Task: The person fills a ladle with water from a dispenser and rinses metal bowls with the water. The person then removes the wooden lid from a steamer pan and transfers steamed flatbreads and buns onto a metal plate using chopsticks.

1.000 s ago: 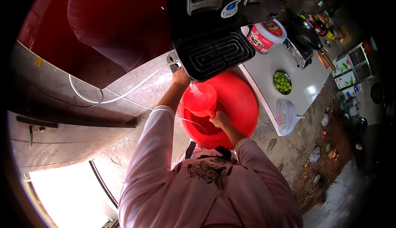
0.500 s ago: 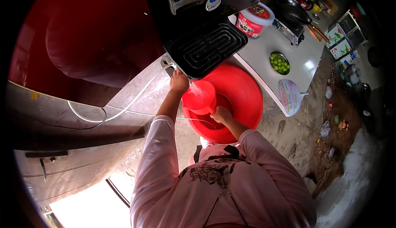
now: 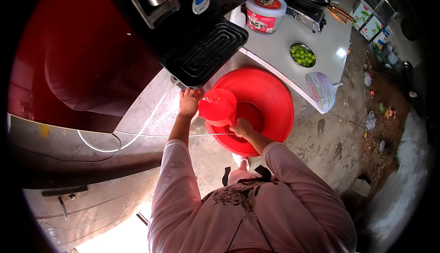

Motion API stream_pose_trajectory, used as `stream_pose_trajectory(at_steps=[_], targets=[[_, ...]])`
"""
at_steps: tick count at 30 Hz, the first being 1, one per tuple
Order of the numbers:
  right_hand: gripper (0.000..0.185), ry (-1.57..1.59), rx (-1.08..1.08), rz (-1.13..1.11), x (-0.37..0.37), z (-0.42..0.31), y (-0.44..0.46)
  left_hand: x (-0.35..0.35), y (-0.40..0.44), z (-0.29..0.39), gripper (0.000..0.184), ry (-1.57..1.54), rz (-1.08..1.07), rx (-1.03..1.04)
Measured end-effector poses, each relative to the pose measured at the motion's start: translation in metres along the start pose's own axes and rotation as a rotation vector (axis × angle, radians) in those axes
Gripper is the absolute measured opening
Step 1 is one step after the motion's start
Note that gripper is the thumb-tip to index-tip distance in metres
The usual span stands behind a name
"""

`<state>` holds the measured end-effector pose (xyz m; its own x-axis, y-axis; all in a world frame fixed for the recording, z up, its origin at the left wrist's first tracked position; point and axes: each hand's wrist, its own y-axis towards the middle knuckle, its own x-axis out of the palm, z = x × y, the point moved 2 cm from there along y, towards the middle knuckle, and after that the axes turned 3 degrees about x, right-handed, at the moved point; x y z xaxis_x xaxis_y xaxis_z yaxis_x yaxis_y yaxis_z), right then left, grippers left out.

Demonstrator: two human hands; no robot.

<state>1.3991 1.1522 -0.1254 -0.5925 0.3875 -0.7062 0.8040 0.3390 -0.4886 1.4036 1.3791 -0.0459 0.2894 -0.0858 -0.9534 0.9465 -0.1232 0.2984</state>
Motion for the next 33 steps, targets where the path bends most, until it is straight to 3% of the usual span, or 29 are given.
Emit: stream_pose_trajectory(at_steps=[1,3,5,6,7,8,9,10,11,12,14,15,16,17,18,20,21,24,26,29,33], targets=[[0.029,0.036,0.020,0.029,-0.007,0.003,-0.017,-0.011,-0.002,0.000,0.021,0.015,0.003,0.070],[0.034,0.069,-0.024,0.209,-0.024,0.029,-0.060,-0.034,-0.002,0.023,0.035,0.018,0.073,0.097],[0.037,0.180,0.025,0.109,-0.022,0.046,-0.075,-0.039,-0.013,0.038,0.041,-0.036,0.085,0.094],[0.037,0.066,-0.012,0.101,-0.018,0.041,-0.103,-0.038,-0.026,0.047,0.041,-0.118,0.137,0.055],[0.046,0.264,0.074,0.085,-0.029,0.063,-0.121,-0.035,-0.037,0.057,0.041,-0.202,0.194,0.019],[0.042,0.235,0.088,0.153,-0.015,0.079,-0.136,-0.034,-0.060,0.072,0.037,-0.318,0.288,-0.089],[0.038,0.206,-0.125,0.281,0.020,0.093,-0.139,0.002,-0.090,0.068,0.036,-0.344,0.323,-0.080],[0.030,0.322,-0.071,0.511,0.018,0.117,-0.182,0.037,-0.123,0.065,0.036,-0.370,0.357,-0.070],[0.027,0.295,-0.006,0.443,0.033,0.125,-0.212,0.037,-0.160,0.079,0.038,-0.221,0.329,0.026],[0.031,0.263,0.058,0.373,0.047,0.135,-0.245,0.058,-0.220,0.085,0.038,-0.154,0.102,-0.067],[0.028,0.327,0.216,0.463,0.060,0.158,-0.347,0.109,-0.231,0.124,0.036,-0.208,0.129,0.142],[0.027,0.363,0.302,0.583,0.089,0.179,-0.387,0.104,-0.248,0.168,0.037,-0.138,-0.206,0.191],[0.026,0.441,0.375,0.618,0.065,0.184,-0.395,0.105,-0.214,0.184,0.039,-0.150,0.117,0.253],[0.026,0.480,0.433,0.535,0.077,0.199,-0.400,0.117,-0.218,0.194,0.039,-0.164,0.110,0.248],[0.024,0.633,0.500,0.800,0.148,0.214,-0.511,0.109,-0.260,0.257,0.040,-0.322,-0.046,0.368],[0.030,0.632,0.601,0.817,0.162,0.203,-0.552,0.086,-0.243,0.309,0.046,-0.512,-0.493,0.466],[0.029,0.680,0.802,0.804,0.178,0.196,-0.600,0.074,-0.249,0.351,0.050,-0.591,-0.718,0.533],[0.027,0.879,1.165,1.010,0.276,0.193,-0.762,0.012,-0.312,0.486,0.061,-0.457,-0.733,0.646],[0.029,0.812,1.312,1.072,0.302,0.180,-0.782,0.031,-0.324,0.511,0.053,-0.400,-0.969,0.669],[0.032,0.951,1.615,1.216,0.360,0.170,-0.860,0.049,-0.359,0.573,0.041,-0.235,-0.832,0.846],[0.033,1.072,1.880,1.447,0.436,0.174,-0.938,0.059,-0.414,0.657,0.029,-0.188,-0.885,0.978]])
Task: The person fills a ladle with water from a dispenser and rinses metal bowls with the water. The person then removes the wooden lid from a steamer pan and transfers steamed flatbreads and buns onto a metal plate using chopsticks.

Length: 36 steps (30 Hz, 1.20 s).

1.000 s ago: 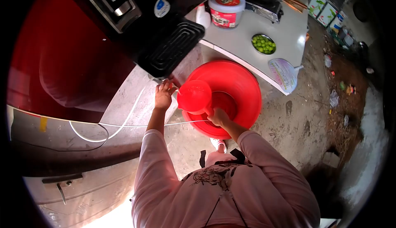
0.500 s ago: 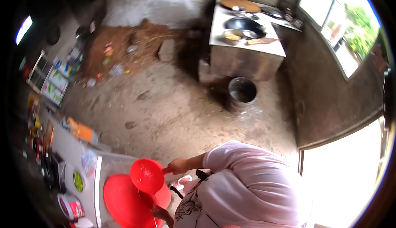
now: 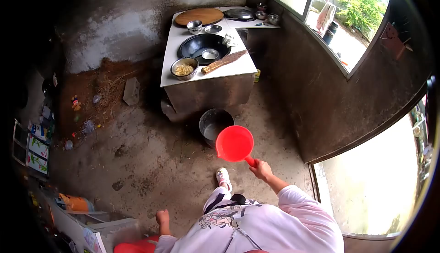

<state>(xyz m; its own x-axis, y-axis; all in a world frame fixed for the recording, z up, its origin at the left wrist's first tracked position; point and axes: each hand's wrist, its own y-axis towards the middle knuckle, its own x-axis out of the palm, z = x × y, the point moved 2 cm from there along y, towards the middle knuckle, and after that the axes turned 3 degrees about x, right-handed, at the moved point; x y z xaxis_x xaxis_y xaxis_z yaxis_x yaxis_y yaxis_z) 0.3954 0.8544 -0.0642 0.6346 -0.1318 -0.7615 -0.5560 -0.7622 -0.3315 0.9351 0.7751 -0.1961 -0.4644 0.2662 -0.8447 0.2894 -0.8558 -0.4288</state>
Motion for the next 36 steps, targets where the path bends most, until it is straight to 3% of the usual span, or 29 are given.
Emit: stream_pose_trajectory(at_steps=[3,5,10,13,17,21,24,29,34,36], targets=[[0.034,0.137,0.153,0.104,-0.036,0.044,0.046,0.033,0.056,0.073,0.028,0.066,-0.073,0.055],[0.032,0.269,0.251,0.148,-0.065,0.053,0.076,0.032,0.074,0.182,0.029,0.138,-0.094,0.133],[0.033,0.537,0.417,0.186,-0.147,0.061,0.128,0.101,0.124,0.453,0.030,-0.058,-0.160,0.754],[0.031,0.603,0.407,0.199,-0.184,0.068,0.169,0.076,0.062,0.637,0.030,-0.012,-0.243,0.897],[0.031,0.470,0.390,0.205,-0.239,0.081,0.252,0.115,0.024,0.790,0.024,-0.098,-0.323,1.090],[0.035,0.280,0.118,0.133,-0.300,0.105,0.363,0.160,0.006,0.868,0.022,-0.034,-0.381,1.063],[0.037,0.238,0.027,-0.017,-0.363,0.094,0.448,0.190,0.014,0.893,0.022,-0.001,-0.380,0.919],[0.038,0.149,-0.091,-0.123,-0.443,0.047,0.590,0.180,0.027,0.951,0.023,-0.047,-0.228,0.735],[0.041,0.042,-0.317,-0.140,-0.450,-0.008,0.733,0.184,0.075,0.987,0.022,-0.260,-0.124,0.599],[0.042,0.061,-0.303,-0.207,-0.447,-0.037,0.782,0.190,0.100,1.003,0.021,-0.355,-0.054,0.583]])
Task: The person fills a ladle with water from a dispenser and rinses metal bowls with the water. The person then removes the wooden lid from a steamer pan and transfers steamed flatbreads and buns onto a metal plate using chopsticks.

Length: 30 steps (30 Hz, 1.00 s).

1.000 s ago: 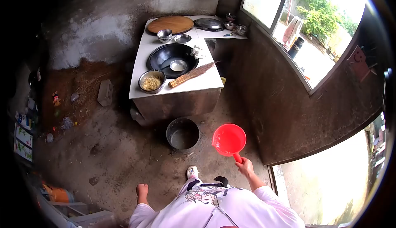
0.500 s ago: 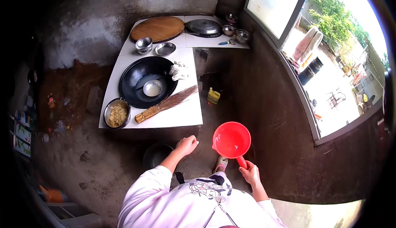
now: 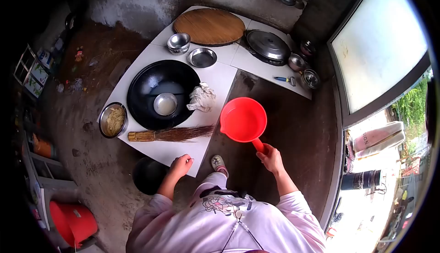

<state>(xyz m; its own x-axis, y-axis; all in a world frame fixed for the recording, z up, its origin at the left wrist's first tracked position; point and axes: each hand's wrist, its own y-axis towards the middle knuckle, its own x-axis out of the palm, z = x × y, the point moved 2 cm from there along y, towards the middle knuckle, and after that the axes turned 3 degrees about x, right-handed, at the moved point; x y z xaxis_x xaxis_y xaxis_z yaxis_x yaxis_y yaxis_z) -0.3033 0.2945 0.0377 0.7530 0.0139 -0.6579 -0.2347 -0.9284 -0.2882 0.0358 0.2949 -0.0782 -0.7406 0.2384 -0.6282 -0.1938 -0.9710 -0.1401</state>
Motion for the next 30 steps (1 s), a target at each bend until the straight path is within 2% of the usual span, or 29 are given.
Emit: stream_pose_trajectory(at_steps=[1,3,6,8,11,15,17,23,25,27,29,30], targets=[[0.043,0.039,0.033,-0.047,0.001,-0.006,0.022,0.001,0.016,0.005,0.022,-0.022,-0.014,-0.052],[0.044,0.055,0.018,-0.074,0.003,-0.011,0.071,0.015,0.051,0.007,0.022,-0.106,0.075,-0.026],[0.042,0.045,0.040,-0.197,0.005,-0.028,0.145,0.013,0.104,0.040,0.021,-0.194,0.041,-0.009],[0.042,-0.023,-0.051,-0.247,0.006,-0.029,0.196,0.017,0.135,0.055,0.021,-0.259,0.090,0.015],[0.044,-0.093,-0.205,-0.343,0.011,-0.040,0.258,0.002,0.163,0.082,0.021,-0.192,0.110,-0.046],[0.042,-0.057,-0.130,-0.553,0.006,-0.061,0.336,-0.007,0.177,0.077,0.021,-0.153,0.180,-0.185],[0.043,0.000,-0.210,-0.653,0.006,-0.066,0.380,-0.006,0.181,0.069,0.020,-0.232,0.261,-0.211],[0.040,-0.166,-0.497,-0.895,0.024,-0.120,0.503,-0.003,0.226,0.079,0.020,-0.209,0.433,-0.388],[0.038,-0.356,-0.697,-0.837,0.041,-0.151,0.540,-0.004,0.245,0.095,0.019,-0.188,0.466,-0.469],[0.041,-0.104,-0.851,-0.716,0.065,-0.194,0.563,-0.005,0.265,0.110,0.019,-0.182,0.465,-0.560],[0.050,0.041,-0.708,-0.672,0.112,-0.224,0.595,-0.003,0.277,0.121,0.018,-0.182,0.461,-0.652],[0.053,0.121,-0.564,-0.696,0.128,-0.248,0.596,-0.002,0.282,0.125,0.018,-0.163,0.464,-0.692]])
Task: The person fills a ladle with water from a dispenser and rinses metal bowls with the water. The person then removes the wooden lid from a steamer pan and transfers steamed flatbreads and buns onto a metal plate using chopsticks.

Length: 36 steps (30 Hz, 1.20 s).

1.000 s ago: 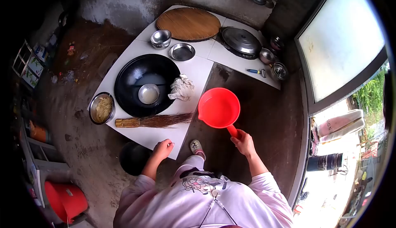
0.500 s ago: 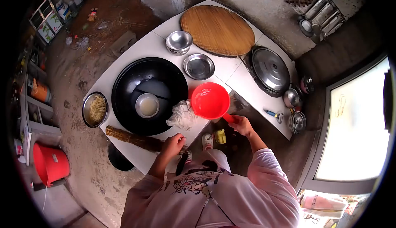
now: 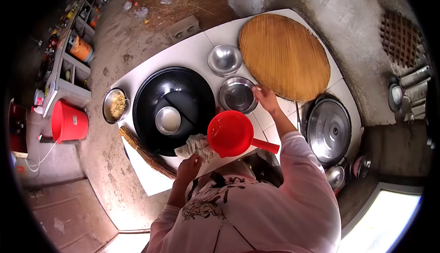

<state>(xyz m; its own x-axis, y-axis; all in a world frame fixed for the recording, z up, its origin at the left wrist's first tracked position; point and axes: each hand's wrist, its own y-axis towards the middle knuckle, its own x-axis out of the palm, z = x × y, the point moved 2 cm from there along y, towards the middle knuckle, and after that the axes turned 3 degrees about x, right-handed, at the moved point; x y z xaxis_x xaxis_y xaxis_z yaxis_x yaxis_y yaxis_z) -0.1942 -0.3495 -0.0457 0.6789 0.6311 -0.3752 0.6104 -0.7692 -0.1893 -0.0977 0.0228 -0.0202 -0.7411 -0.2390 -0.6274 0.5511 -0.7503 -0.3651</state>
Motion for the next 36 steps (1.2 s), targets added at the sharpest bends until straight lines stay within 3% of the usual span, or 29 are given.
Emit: stream_pose_trajectory(at_steps=[3,4,6,9,11,12,13,14,16,17,19,21,26,29,33,35,36], targets=[[0.057,0.221,0.339,0.046,0.035,-0.040,0.051,0.007,-0.008,0.012,0.016,0.034,0.066,-0.055],[0.057,0.225,0.339,0.025,0.047,-0.045,0.068,0.010,-0.012,0.009,0.015,0.053,0.086,-0.081],[0.049,0.249,0.645,-0.093,0.070,-0.041,0.097,0.013,-0.022,0.006,0.011,0.071,0.129,-0.107],[0.043,0.306,0.662,-0.141,0.104,0.003,0.143,0.018,-0.035,-0.001,0.010,0.073,0.202,-0.142],[0.032,-0.008,0.499,-0.076,0.090,-0.024,0.144,0.021,-0.039,-0.007,0.009,0.074,0.240,-0.134],[0.043,-0.540,0.046,0.287,0.089,-0.020,0.145,0.018,-0.039,-0.002,0.009,0.076,0.227,-0.171],[0.057,-0.673,-0.021,0.186,0.073,-0.056,0.120,0.018,-0.041,0.001,0.009,0.074,0.206,-0.214],[0.058,-0.839,-0.274,0.187,0.062,-0.066,0.110,0.016,-0.041,0.005,0.009,0.033,0.255,-0.174],[0.062,-1.001,-0.494,0.146,0.040,-0.091,0.084,0.016,-0.038,0.008,0.011,0.016,0.233,-0.162],[0.062,-1.007,-0.489,0.140,0.029,-0.098,0.068,0.015,-0.034,0.011,0.012,0.001,0.228,-0.147],[0.061,-0.828,-0.636,0.190,0.007,-0.109,0.025,0.015,-0.023,0.015,0.014,-0.051,0.183,-0.127],[0.058,-0.742,-0.592,0.075,-0.004,-0.110,-0.021,0.018,-0.010,0.021,0.016,-0.110,0.142,-0.108],[0.057,-1.072,-0.599,-0.094,0.033,-0.071,-0.106,0.030,0.031,0.023,0.021,-0.170,0.080,0.217],[0.057,-1.209,-0.590,-0.105,0.057,-0.039,-0.120,0.038,0.046,0.016,0.028,-0.163,-0.023,0.113],[0.052,-1.260,-0.368,-0.049,0.070,-0.030,-0.126,0.047,0.050,0.008,0.030,-0.191,0.037,0.207],[0.040,-1.102,0.019,-0.176,0.077,-0.007,-0.127,0.050,0.049,0.006,0.031,-0.274,0.028,0.164],[0.040,-1.107,0.017,-0.169,0.078,0.009,-0.127,0.051,0.049,0.004,0.032,-0.352,0.018,0.118]])
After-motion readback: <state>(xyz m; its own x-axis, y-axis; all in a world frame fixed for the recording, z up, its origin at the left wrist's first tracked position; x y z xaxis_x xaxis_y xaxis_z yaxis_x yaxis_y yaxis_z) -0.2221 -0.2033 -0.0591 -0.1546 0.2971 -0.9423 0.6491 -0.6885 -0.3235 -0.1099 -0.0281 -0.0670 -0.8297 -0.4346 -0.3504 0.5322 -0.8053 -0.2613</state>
